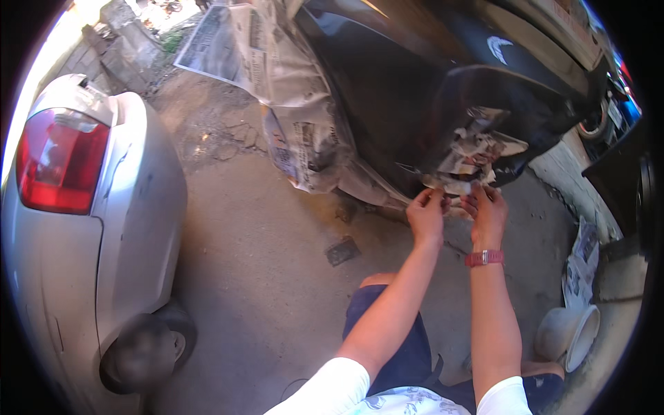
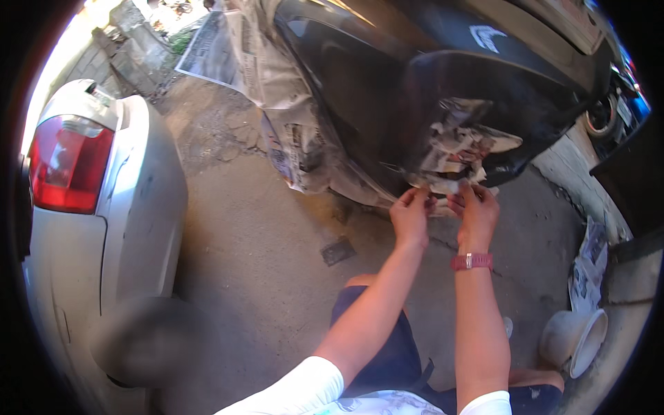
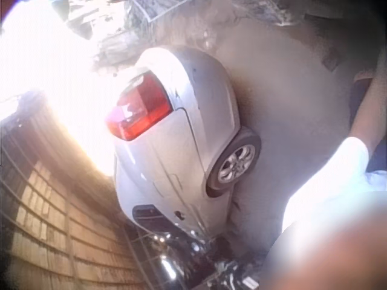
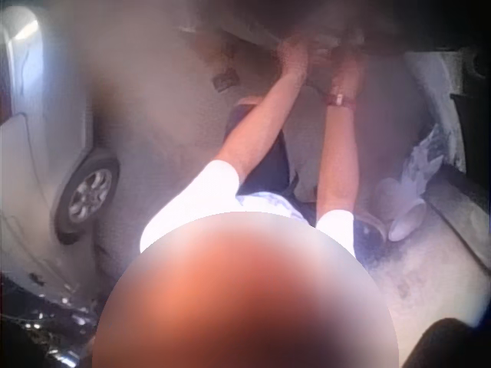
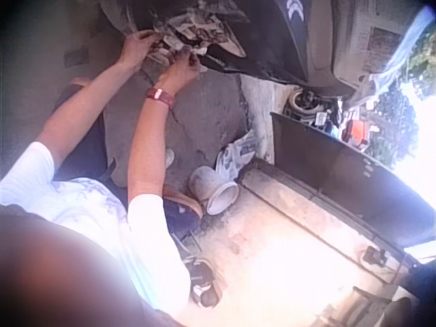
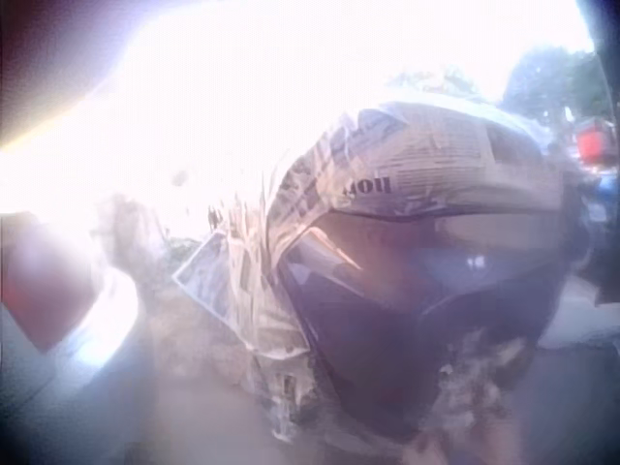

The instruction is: The person adjusts newspaper masking on the front bumper of a car, then picks up a spray gun, connects the air hose, and tests the spray gun by firing short bursts. The person remains near the car and does not complete a full paint application.

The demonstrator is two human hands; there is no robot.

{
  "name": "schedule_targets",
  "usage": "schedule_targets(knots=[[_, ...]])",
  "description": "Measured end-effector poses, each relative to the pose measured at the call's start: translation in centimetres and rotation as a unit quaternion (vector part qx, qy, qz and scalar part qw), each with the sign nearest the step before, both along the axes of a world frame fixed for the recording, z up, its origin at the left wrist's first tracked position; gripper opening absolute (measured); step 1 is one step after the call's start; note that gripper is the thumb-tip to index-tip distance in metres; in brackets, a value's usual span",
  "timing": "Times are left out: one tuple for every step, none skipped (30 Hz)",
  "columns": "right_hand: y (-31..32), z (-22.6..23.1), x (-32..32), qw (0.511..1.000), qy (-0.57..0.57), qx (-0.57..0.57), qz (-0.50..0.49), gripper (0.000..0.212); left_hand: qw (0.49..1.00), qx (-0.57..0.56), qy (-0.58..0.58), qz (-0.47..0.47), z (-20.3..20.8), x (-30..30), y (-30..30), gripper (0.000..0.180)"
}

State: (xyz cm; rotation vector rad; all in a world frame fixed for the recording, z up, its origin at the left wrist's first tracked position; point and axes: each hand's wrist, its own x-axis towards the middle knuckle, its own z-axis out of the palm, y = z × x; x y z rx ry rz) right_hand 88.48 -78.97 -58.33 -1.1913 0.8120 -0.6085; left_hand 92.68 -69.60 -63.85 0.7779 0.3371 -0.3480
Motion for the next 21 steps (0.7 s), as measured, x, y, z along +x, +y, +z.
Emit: schedule_targets(knots=[[0.5, 0.1, 0.0, 0.998, -0.001, -0.056, -0.009, 0.021, 0.997, 0.058, -0.049, 0.014, 0.3, -0.2, -0.1, 0.021], [0.8, 0.1, -0.1, 0.995, 0.014, -0.097, -0.009, 0.021, 0.988, 0.128, -0.086, 0.022, 0.5, -0.2, -0.1, 0.022], [1.1, 0.3, -0.1, 0.989, 0.019, -0.147, -0.006, 0.021, 0.973, 0.196, -0.122, 0.024, 0.8, -0.2, 0.0, 0.023], [1.2, 0.4, -0.2, 0.985, 0.029, -0.169, 0.003, 0.022, 0.954, 0.265, -0.142, 0.017, 1.1, -0.2, 0.1, 0.024], [1.2, 0.5, -0.2, 0.981, 0.039, -0.189, 0.004, 0.021, 0.95, 0.269, -0.157, 0.031, 1.5, -0.2, 0.1, 0.024], [1.2, 0.6, -0.3, 0.964, 0.046, -0.263, 0.018, 0.021, 0.931, 0.295, -0.207, 0.055, 1.9, -0.2, 0.1, 0.022], [0.9, 0.7, -0.3, 0.944, 0.066, -0.323, 0.027, 0.022, 0.908, 0.324, -0.254, 0.078, 2.4, 0.4, 0.0, 0.02], [0.6, 0.8, -0.4, 0.922, 0.083, -0.377, 0.034, 0.023, 0.887, 0.345, -0.293, 0.089, 2.9, 0.3, -0.2, 0.019], [0.3, 0.8, -0.5, 0.93, 0.066, -0.357, 0.054, 0.025, 0.867, 0.371, -0.321, 0.087, 3.2, 0.2, -0.2, 0.017], [0.1, 0.8, -0.4, 0.939, 0.047, -0.333, 0.07, 0.027, 0.854, 0.386, -0.341, 0.072, 3.5, 0.3, -0.3, 0.015], [-0.1, 0.7, -0.5, 0.949, 0.046, -0.299, 0.086, 0.03, 0.846, 0.4, -0.351, 0.046, 3.6, -0.1, -0.3, 0.014], [-0.1, 0.6, -0.5, 0.941, 0.051, -0.318, 0.101, 0.033, 0.833, 0.409, -0.369, 0.042, 3.6, -0.3, -0.2, 0.012], [-0.1, 0.6, -0.5, 0.938, 0.07, -0.321, 0.109, 0.036, 0.83, 0.423, -0.363, 0.028, 3.6, -0.3, -0.4, 0.011], [0.0, 0.6, -0.5, 0.943, 0.055, -0.31, 0.11, 0.039, 0.838, 0.404, -0.366, 0.035, 3.6, -0.6, -0.6, 0.009], [0.2, 0.7, -0.4, 0.949, 0.044, -0.292, 0.106, 0.043, 0.841, 0.387, -0.372, 0.058, 3.6, -0.5, -0.8, 0.007], [0.5, 0.8, -0.3, 0.947, 0.059, -0.301, 0.098, 0.046, 0.846, 0.374, -0.377, 0.052, 3.5, -0.8, -0.9, 0.005], [0.7, 1.1, -0.1, 0.944, 0.073, -0.309, 0.094, 0.048, 0.848, 0.362, -0.383, 0.047, 3.4, -1.0, -0.8, 0.005], [0.9, 1.3, 0.1, 0.941, 0.064, -0.319, 0.095, 0.051, 0.845, 0.356, -0.395, 0.052, 3.3, -1.1, -0.9, 0.005], [1.0, 1.6, 0.4, 0.935, 0.07, -0.334, 0.096, 0.053, 0.843, 0.345, -0.411, 0.029, 3.1, -1.6, -0.9, 0.017], [1.1, 1.9, 0.6, 0.935, 0.095, -0.331, 0.084, 0.051, 0.855, 0.321, -0.407, 0.022, 3.0, -2.1, -1.0, 0.019], [1.0, 2.1, 0.9, 0.934, 0.104, -0.333, 0.077, 0.05, 0.868, 0.301, -0.394, 0.016, 2.9, -2.6, -1.4, 0.021]])
